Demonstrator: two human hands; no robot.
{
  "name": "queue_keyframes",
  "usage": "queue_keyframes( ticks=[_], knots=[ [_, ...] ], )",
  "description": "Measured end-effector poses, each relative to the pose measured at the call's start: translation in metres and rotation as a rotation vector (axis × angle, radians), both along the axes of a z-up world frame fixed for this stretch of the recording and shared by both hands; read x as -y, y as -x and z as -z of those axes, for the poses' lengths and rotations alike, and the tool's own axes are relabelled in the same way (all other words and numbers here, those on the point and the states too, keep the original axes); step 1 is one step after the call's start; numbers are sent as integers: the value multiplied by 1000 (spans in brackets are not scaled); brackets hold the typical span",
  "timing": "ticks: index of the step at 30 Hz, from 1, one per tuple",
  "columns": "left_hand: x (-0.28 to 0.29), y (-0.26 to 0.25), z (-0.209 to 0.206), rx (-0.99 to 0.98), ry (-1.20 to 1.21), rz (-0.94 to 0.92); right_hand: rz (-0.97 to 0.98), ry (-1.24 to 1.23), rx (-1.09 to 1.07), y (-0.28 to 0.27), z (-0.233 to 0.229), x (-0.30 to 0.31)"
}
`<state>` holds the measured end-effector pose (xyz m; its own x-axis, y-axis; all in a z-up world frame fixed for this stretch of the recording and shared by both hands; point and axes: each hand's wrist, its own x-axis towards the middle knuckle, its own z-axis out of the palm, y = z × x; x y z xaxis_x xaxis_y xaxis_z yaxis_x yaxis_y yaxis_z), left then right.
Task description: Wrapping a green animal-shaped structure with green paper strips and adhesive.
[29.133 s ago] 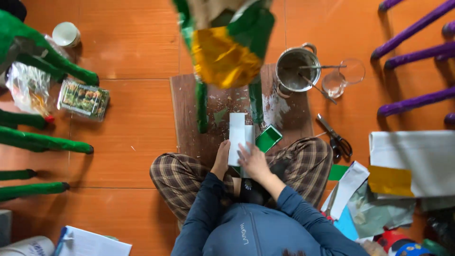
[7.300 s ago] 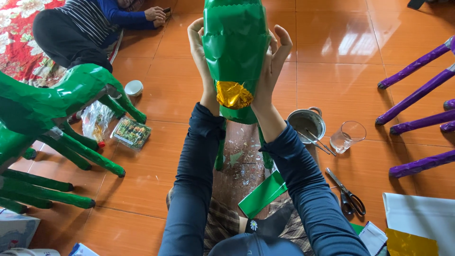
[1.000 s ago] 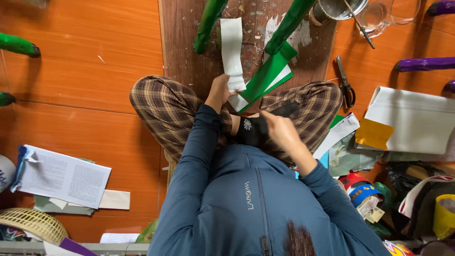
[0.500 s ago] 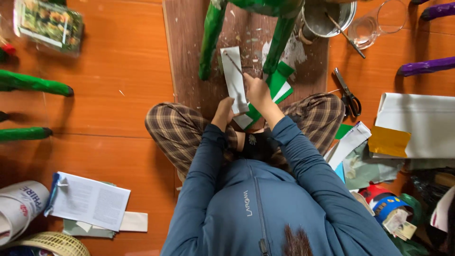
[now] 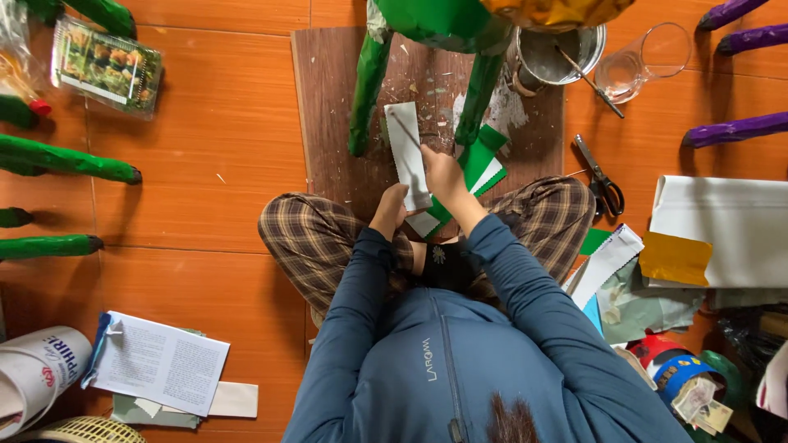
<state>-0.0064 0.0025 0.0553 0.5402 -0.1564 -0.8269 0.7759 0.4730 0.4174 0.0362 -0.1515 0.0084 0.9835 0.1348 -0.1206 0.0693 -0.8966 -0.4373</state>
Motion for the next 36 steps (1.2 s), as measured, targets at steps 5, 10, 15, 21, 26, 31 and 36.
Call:
queue_keyframes(
  ticks=[5, 10, 15, 21, 26, 31, 36],
  knots=[
    [0, 5, 51, -18, -5, -30, 6, -57, 11, 7, 12, 18],
    [-5, 10, 115, 15, -13, -12, 91, 29, -39, 31, -40, 62],
    [-3, 16, 39, 164, 146, -124, 101, -158, 515, 104, -84, 104],
    [0, 1, 57, 190, 352, -187, 431, -88, 572, 44, -94, 197],
    [2, -15, 3, 200, 453, -179, 449, 186, 124, -57, -86, 238],
    [-6, -31, -50, 251, 462, -140, 20, 77, 550, -41, -203, 136],
    [-5, -54, -17, 179, 563, -12, -514, -120, 904, -9, -214, 60]
  ],
)
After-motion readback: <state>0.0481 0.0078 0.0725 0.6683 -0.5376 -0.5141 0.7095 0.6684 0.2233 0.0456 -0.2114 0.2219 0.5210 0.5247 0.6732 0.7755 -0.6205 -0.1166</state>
